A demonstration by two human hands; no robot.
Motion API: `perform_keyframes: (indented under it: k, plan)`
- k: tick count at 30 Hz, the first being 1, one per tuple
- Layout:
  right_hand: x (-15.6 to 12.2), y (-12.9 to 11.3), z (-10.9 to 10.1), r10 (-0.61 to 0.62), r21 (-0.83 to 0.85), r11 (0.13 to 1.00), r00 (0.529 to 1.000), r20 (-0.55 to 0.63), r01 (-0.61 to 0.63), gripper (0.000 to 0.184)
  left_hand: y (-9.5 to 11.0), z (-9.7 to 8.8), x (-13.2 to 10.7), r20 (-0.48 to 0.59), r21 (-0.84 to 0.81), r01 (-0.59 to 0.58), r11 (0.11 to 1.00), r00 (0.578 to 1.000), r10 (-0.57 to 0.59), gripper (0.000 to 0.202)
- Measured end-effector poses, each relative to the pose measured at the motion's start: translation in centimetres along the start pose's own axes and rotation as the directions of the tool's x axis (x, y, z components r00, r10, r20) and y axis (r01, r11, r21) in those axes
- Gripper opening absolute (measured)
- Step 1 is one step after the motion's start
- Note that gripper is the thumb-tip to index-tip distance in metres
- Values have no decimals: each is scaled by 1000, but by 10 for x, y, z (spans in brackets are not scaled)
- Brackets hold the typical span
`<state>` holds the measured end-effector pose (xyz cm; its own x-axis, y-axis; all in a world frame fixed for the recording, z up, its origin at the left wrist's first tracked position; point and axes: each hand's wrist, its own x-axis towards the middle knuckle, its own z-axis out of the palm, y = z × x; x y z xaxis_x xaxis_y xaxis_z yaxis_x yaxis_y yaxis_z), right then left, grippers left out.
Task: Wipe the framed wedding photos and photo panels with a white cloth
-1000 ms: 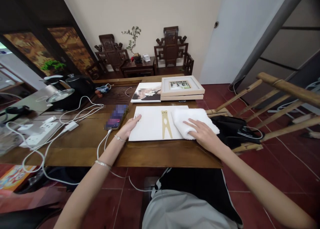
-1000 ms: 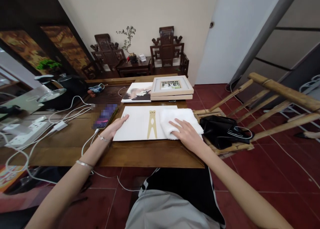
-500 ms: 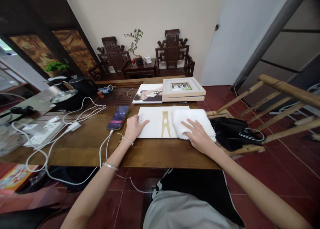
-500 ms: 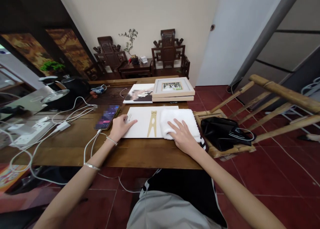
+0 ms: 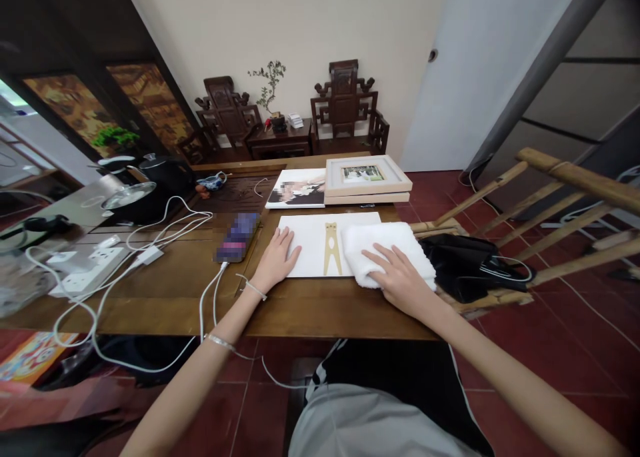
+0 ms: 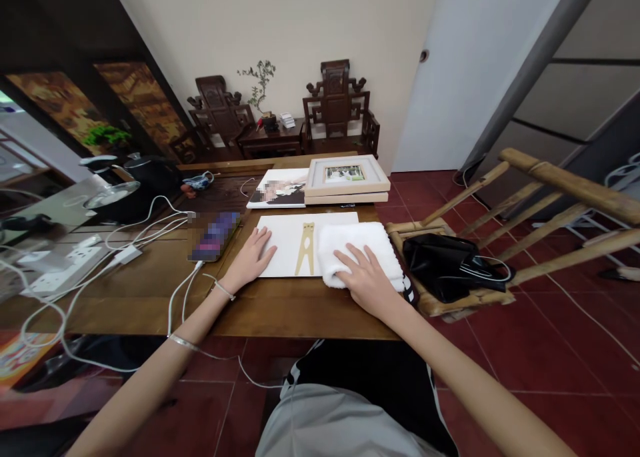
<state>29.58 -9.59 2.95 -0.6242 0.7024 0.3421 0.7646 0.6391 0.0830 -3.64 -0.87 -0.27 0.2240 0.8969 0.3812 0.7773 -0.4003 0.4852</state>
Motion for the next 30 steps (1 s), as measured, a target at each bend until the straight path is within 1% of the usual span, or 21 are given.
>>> perform_keyframes:
  k: [5,11,16,18,20,23,25,27,30]
  plan:
    - [23,19,5,16,26,1000,997,79,-18,50,2,0,5,-15,-12,-4,1000,1000,3,56]
    - [62,43,13,52,59,996,988,146,-61,58,2,-7,8,100,115,-12,993,995,0,60]
    - [101,62,7,37,122,991,984,173,-59,56,-6,-12,9,136,130,-58,990,990,40,62]
    - [112,67,4,39,134,989,983,178,-64,55,-10,-12,10,143,112,-68,991,988,52,62]
    - [116,68,3,48,133,989,983,176,-72,55,-14,-11,10,157,90,-66,994,986,51,61]
    - [110,61,5,61,116,990,984,169,-82,54,-18,-10,10,167,59,-54,997,985,43,60]
    - [96,51,8,58,102,992,986,158,-75,53,-20,-8,10,164,51,-46,998,986,37,61]
    - [74,38,11,39,85,995,990,134,-51,54,-20,-7,10,158,57,-38,998,987,29,63]
    - [32,11,10,1,49,999,998,67,-4,54,-19,-4,10,153,83,-33,996,988,20,63]
